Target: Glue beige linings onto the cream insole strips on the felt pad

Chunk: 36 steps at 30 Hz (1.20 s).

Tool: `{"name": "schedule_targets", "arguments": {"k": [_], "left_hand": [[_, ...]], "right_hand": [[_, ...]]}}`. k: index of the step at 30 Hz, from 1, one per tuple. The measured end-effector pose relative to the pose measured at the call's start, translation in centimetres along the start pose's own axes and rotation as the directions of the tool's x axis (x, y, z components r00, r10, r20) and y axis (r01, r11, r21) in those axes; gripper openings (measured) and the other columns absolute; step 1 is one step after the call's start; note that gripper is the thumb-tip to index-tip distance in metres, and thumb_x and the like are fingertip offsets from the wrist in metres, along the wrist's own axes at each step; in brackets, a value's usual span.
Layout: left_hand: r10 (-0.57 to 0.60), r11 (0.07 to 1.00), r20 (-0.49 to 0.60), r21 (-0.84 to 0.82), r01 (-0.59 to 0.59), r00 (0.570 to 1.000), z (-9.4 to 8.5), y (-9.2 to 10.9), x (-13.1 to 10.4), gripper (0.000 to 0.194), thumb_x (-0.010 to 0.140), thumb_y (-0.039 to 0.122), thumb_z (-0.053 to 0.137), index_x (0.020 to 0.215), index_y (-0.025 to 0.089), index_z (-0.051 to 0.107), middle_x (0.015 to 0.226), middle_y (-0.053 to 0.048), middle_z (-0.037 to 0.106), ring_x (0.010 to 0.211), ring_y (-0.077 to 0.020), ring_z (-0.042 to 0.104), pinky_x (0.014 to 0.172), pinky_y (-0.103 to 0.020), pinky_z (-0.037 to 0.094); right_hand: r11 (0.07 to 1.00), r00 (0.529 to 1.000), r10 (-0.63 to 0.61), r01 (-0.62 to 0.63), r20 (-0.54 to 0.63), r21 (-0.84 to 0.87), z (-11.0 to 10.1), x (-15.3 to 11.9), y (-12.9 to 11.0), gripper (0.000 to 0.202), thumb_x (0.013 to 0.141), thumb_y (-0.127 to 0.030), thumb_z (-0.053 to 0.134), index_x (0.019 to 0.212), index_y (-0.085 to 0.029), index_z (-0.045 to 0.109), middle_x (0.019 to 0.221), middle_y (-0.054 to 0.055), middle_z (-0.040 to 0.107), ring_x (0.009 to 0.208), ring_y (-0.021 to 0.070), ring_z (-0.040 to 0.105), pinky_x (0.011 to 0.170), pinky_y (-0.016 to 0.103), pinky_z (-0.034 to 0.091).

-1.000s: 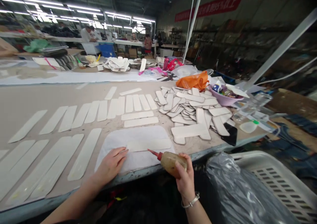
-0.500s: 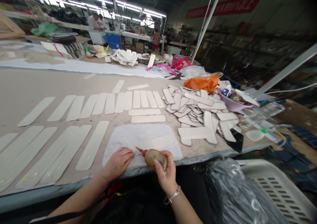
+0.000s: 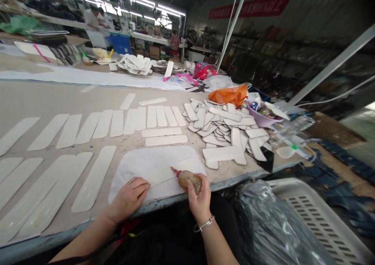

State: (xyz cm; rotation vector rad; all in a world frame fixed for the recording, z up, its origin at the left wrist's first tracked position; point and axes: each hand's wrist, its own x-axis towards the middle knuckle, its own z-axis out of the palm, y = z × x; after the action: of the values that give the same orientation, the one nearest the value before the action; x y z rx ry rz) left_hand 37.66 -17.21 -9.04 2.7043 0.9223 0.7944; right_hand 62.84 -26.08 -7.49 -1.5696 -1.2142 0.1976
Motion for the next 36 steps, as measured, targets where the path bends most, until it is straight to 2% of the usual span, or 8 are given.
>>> {"name": "schedule_targets", "arguments": {"k": [6, 12, 14, 20, 24, 27, 32, 36], "left_hand": [[0.017, 1.0, -0.029, 0.015, -0.017, 0.999, 0.3, -0.6, -0.2, 0.019, 0.085, 0.02, 0.049, 0.091, 0.02, 0.067, 0.093, -0.006, 0.065, 0.088, -0.0171, 0.059, 0.081, -0.033, 0.051], [0.023, 0.998, -0.035, 0.058, -0.021, 0.999, 0.4, -0.8, -0.3, 0.018, 0.085, 0.021, 0.051, 0.092, 0.022, 0.067, 0.095, -0.005, 0.065, 0.089, -0.0173, 0.059, 0.083, -0.033, 0.051], [0.017, 0.998, -0.029, 0.055, -0.015, 0.999, 0.3, -0.6, -0.2, 0.017, 0.085, 0.021, 0.051, 0.092, 0.021, 0.066, 0.094, -0.005, 0.066, 0.088, -0.0167, 0.059, 0.083, -0.032, 0.05], [0.004, 0.999, -0.016, 0.041, -0.004, 1.0, 0.1, 0.0, 0.0, 0.017, 0.085, 0.017, 0.05, 0.092, 0.018, 0.066, 0.091, -0.006, 0.066, 0.086, -0.0163, 0.059, 0.083, -0.031, 0.049], [0.012, 0.999, -0.016, 0.038, -0.012, 1.0, -0.1, 0.1, 0.0, 0.019, 0.085, 0.017, 0.048, 0.092, 0.018, 0.066, 0.091, -0.007, 0.066, 0.085, -0.016, 0.058, 0.082, -0.031, 0.05], [0.012, 0.999, -0.029, 0.037, -0.011, 1.0, -0.1, 0.2, 0.1, 0.019, 0.085, 0.018, 0.048, 0.09, 0.018, 0.067, 0.09, -0.007, 0.066, 0.084, -0.0157, 0.059, 0.08, -0.031, 0.05], [0.016, 0.999, -0.06, 0.033, -0.014, 0.998, 0.1, 0.1, 0.2, 0.018, 0.086, 0.017, 0.049, 0.087, 0.017, 0.067, 0.09, -0.007, 0.065, 0.085, -0.016, 0.058, 0.08, -0.031, 0.05], [0.009, 0.999, -0.051, 0.031, -0.008, 0.999, 0.1, 0.0, 0.1, 0.017, 0.085, 0.016, 0.05, 0.088, 0.018, 0.066, 0.09, -0.006, 0.065, 0.086, -0.016, 0.058, 0.082, -0.031, 0.049]], "right_hand": [[0.986, 0.983, -0.007, -0.024, -0.184, -0.164, -2.4, 1.5, 1.9, 0.028, 0.085, -0.033, 0.053, 0.108, -0.016, 0.048, 0.097, 0.011, 0.053, 0.093, 0.0254, 0.053, 0.081, 0.043, 0.044], [0.981, 0.971, -0.026, -0.021, -0.239, -0.192, -3.0, 1.5, 2.0, 0.03, 0.084, -0.032, 0.054, 0.109, -0.015, 0.048, 0.099, 0.012, 0.052, 0.094, 0.026, 0.052, 0.08, 0.042, 0.044], [0.995, 0.983, 0.003, -0.021, -0.186, -0.096, -2.8, 0.9, 1.5, 0.029, 0.084, -0.032, 0.055, 0.108, -0.017, 0.048, 0.099, 0.01, 0.053, 0.093, 0.0244, 0.053, 0.081, 0.04, 0.045], [0.989, 0.992, 0.004, -0.023, 0.128, 0.148, -0.8, -1.8, -1.7, 0.028, 0.082, -0.027, 0.055, 0.108, -0.021, 0.047, 0.1, 0.006, 0.054, 0.093, 0.0209, 0.055, 0.083, 0.037, 0.046], [0.987, 0.981, -0.043, 0.013, 0.187, 0.159, 0.2, -2.1, -2.8, 0.025, 0.082, -0.026, 0.054, 0.106, -0.021, 0.049, 0.096, 0.006, 0.055, 0.089, 0.0204, 0.055, 0.08, 0.035, 0.048], [0.998, 0.993, -0.018, 0.011, 0.117, 0.06, -0.6, -1.2, -1.6, 0.024, 0.084, -0.027, 0.053, 0.106, -0.02, 0.048, 0.095, 0.007, 0.055, 0.089, 0.0209, 0.055, 0.08, 0.036, 0.047], [0.984, 0.989, 0.023, -0.048, -0.143, -0.171, -3.3, 0.4, 1.5, 0.027, 0.084, -0.034, 0.055, 0.105, -0.017, 0.049, 0.096, 0.01, 0.055, 0.09, 0.0238, 0.054, 0.08, 0.041, 0.046], [0.993, 0.986, 0.058, -0.073, -0.155, -0.095, -3.3, 0.2, 1.4, 0.031, 0.083, -0.036, 0.056, 0.107, -0.018, 0.048, 0.099, 0.009, 0.055, 0.092, 0.0236, 0.055, 0.08, 0.04, 0.047]]}}
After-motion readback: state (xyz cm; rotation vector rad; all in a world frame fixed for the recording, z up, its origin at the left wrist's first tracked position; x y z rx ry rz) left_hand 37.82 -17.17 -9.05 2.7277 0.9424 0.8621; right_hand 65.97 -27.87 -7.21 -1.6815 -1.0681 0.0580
